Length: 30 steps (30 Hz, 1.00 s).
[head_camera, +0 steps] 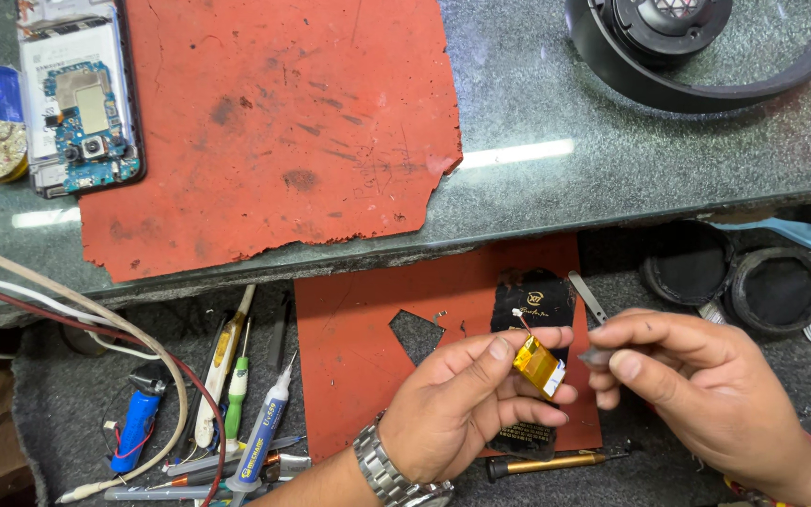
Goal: The person works on a small yellow lithium battery at a repair bench, peeling and folding its outer wrapping and tab by hand, then uses tweezers and a blade to trim and press the folded edge, and finally sets the battery on the mat.
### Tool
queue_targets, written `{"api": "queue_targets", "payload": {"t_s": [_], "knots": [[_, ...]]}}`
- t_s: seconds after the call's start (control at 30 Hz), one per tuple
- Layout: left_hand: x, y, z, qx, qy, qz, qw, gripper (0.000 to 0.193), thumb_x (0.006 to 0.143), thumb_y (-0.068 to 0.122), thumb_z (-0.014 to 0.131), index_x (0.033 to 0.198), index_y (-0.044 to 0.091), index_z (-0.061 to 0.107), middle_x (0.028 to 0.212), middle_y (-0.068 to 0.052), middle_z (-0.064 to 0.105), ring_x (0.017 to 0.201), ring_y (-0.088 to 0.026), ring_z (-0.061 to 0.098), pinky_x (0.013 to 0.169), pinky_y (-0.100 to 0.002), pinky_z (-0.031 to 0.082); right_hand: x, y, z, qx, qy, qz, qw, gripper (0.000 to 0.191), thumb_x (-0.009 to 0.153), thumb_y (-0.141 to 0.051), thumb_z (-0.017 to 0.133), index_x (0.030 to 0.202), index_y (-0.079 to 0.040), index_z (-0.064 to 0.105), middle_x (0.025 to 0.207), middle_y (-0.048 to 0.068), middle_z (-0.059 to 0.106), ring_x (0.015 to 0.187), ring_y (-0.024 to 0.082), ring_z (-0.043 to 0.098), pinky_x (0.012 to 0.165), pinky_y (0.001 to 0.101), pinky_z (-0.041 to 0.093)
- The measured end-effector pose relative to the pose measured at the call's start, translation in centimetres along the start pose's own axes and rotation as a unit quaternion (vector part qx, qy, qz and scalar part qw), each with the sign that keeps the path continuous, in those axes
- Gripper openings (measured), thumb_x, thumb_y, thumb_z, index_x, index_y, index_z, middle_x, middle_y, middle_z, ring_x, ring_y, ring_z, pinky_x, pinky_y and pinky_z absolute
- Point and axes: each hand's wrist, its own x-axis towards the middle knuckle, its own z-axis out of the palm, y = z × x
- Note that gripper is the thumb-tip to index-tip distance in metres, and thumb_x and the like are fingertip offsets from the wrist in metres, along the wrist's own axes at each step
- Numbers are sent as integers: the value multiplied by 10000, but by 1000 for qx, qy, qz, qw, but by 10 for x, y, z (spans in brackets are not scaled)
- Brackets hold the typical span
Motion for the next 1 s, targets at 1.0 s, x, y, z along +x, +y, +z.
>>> {"api": "queue_targets", "payload": {"t_s": [1.0], "knots": [[-9,-2,13,190,67,-42,978,539,1068,62,499,1587,-46,400,1192,-155,718,1037,-185,716,906,-296,603,-5,-17,24,-179,-28,-129,975,210,941,-58,705,1130,0,775,1058,94,729,869,118,796,703,213,643]]}}
